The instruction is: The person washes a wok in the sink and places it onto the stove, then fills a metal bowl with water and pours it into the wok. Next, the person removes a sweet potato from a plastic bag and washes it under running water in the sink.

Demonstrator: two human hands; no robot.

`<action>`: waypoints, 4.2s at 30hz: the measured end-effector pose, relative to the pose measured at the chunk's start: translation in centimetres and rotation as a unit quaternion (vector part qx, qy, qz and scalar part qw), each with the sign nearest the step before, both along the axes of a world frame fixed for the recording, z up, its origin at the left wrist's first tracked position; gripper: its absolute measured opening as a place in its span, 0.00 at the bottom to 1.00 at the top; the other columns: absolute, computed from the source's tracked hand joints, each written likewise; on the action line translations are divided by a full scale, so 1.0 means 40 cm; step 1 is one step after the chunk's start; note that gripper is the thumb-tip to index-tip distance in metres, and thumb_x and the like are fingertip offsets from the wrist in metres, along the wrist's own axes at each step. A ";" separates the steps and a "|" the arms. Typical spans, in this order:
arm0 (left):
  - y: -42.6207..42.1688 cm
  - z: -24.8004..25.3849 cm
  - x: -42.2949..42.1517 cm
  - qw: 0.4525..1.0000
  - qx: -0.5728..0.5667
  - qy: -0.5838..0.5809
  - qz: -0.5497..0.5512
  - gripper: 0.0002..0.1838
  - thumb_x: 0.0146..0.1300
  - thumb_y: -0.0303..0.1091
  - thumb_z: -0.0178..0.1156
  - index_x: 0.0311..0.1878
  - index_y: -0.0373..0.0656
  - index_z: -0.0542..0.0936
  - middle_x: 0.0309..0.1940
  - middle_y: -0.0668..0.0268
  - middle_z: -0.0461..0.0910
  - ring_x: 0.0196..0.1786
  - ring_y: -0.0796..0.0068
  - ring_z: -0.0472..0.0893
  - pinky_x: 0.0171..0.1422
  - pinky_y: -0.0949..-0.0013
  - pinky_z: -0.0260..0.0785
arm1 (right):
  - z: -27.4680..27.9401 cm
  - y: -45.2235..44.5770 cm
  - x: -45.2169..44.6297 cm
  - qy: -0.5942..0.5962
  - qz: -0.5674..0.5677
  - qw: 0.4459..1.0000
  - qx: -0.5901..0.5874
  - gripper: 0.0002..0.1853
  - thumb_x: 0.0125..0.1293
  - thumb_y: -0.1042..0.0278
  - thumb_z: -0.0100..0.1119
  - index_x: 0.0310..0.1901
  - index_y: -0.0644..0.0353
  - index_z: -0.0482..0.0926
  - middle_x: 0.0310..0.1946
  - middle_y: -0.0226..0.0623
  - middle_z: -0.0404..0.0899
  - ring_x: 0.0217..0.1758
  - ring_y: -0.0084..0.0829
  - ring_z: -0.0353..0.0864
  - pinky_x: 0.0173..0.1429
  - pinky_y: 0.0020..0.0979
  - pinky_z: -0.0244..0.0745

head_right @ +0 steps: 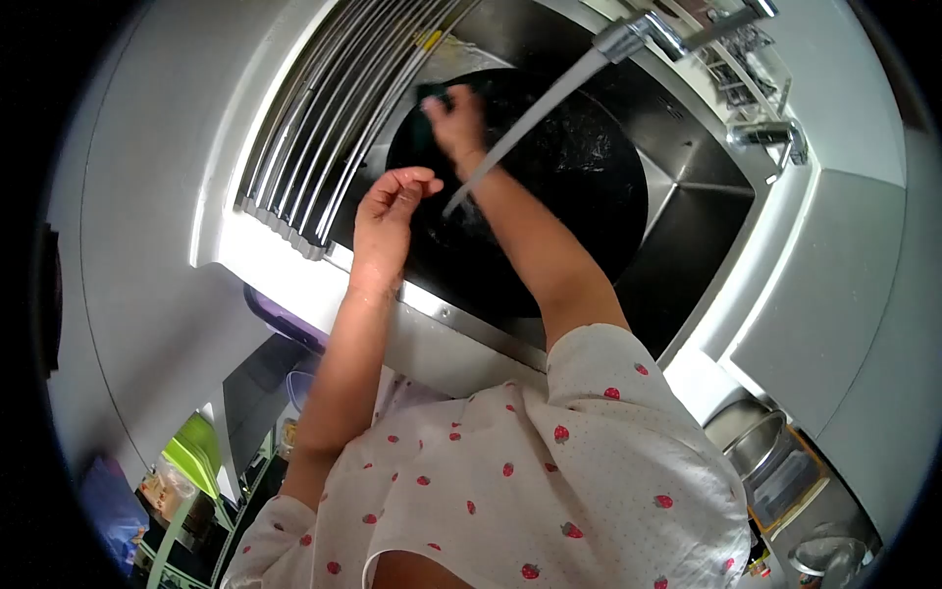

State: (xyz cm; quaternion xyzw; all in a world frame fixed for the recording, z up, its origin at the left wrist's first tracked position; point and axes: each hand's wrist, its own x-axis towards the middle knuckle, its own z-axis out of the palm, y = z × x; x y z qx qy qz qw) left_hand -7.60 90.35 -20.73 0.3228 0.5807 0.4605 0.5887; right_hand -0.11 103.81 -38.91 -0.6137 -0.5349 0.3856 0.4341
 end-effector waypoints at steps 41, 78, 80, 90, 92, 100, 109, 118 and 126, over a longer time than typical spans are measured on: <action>0.108 -0.105 0.171 0.940 -0.217 -0.228 0.131 0.10 0.65 0.33 0.43 0.42 0.38 0.70 0.31 0.61 0.75 0.29 0.70 0.76 0.27 0.73 0.68 | 0.147 -0.326 0.236 -0.252 0.458 0.846 -0.107 0.22 0.54 0.65 0.53 0.53 0.50 0.68 0.57 0.43 0.65 0.60 0.44 0.61 0.62 0.41 0.59; 0.102 -0.174 0.139 0.926 -0.196 -0.282 0.155 0.12 0.66 0.36 0.43 0.36 0.38 0.71 0.23 0.64 0.70 0.20 0.76 0.68 0.18 0.76 0.61 | 0.340 -0.307 0.530 -0.473 0.482 0.693 -0.254 0.17 0.56 0.61 0.53 0.47 0.55 0.75 0.45 0.43 0.73 0.50 0.40 0.71 0.54 0.38 0.65; 0.107 -0.167 0.131 0.928 -0.200 -0.271 0.162 0.11 0.66 0.35 0.43 0.36 0.38 0.71 0.23 0.65 0.69 0.20 0.76 0.66 0.19 0.75 0.58 | 0.268 -0.207 0.537 -0.542 0.381 0.720 -0.207 0.16 0.55 0.65 0.52 0.47 0.55 0.74 0.46 0.45 0.70 0.51 0.42 0.69 0.54 0.38 0.66; 0.089 -0.162 0.085 0.935 -0.196 -0.258 0.146 0.07 0.63 0.36 0.47 0.37 0.45 0.72 0.28 0.71 0.73 0.28 0.76 0.71 0.28 0.72 0.65 | -0.027 -0.180 0.100 0.042 0.161 0.979 -0.117 0.15 0.57 0.65 0.50 0.45 0.60 0.69 0.45 0.46 0.70 0.51 0.39 0.69 0.57 0.34 0.64; 0.095 -0.151 0.105 0.931 -0.218 -0.245 0.159 0.07 0.64 0.36 0.47 0.37 0.45 0.72 0.28 0.70 0.73 0.28 0.76 0.71 0.28 0.72 0.65 | 0.080 -0.301 0.118 0.025 0.211 0.974 -0.075 0.15 0.55 0.68 0.51 0.46 0.57 0.71 0.49 0.48 0.67 0.55 0.42 0.67 0.58 0.37 0.63; 0.073 -0.140 0.162 0.939 -0.237 -0.218 0.119 0.12 0.65 0.38 0.44 0.38 0.40 0.72 0.26 0.64 0.74 0.23 0.77 0.71 0.26 0.74 0.66 | 0.214 -0.186 0.513 -0.582 0.291 0.759 -0.036 0.10 0.48 0.68 0.58 0.34 0.59 0.78 0.34 0.42 0.75 0.38 0.42 0.75 0.43 0.38 0.71; 0.082 -0.164 0.135 0.933 -0.212 -0.242 0.158 0.11 0.67 0.37 0.42 0.38 0.41 0.70 0.22 0.65 0.70 0.23 0.75 0.67 0.24 0.75 0.62 | 0.006 -0.291 0.144 -0.073 0.222 0.972 -0.032 0.16 0.57 0.63 0.48 0.45 0.61 0.71 0.39 0.50 0.75 0.47 0.47 0.73 0.51 0.38 0.68; 0.121 -0.046 0.261 0.926 -0.213 -0.288 0.121 0.13 0.66 0.40 0.43 0.27 0.45 0.68 0.15 0.70 0.64 0.12 0.82 0.58 0.15 0.79 0.46 | 0.385 -0.367 0.532 -0.488 0.244 0.816 -0.191 0.18 0.48 0.75 0.54 0.45 0.54 0.74 0.40 0.44 0.75 0.46 0.42 0.75 0.47 0.38 0.73; 0.201 -0.003 0.272 0.905 -0.168 -0.319 0.228 0.17 0.67 0.44 0.39 0.27 0.45 0.67 0.16 0.67 0.64 0.15 0.77 0.61 0.15 0.75 0.52 | 0.416 -0.227 0.435 -0.114 -0.036 0.990 0.077 0.13 0.59 0.64 0.52 0.43 0.61 0.73 0.38 0.42 0.75 0.43 0.34 0.74 0.47 0.30 0.69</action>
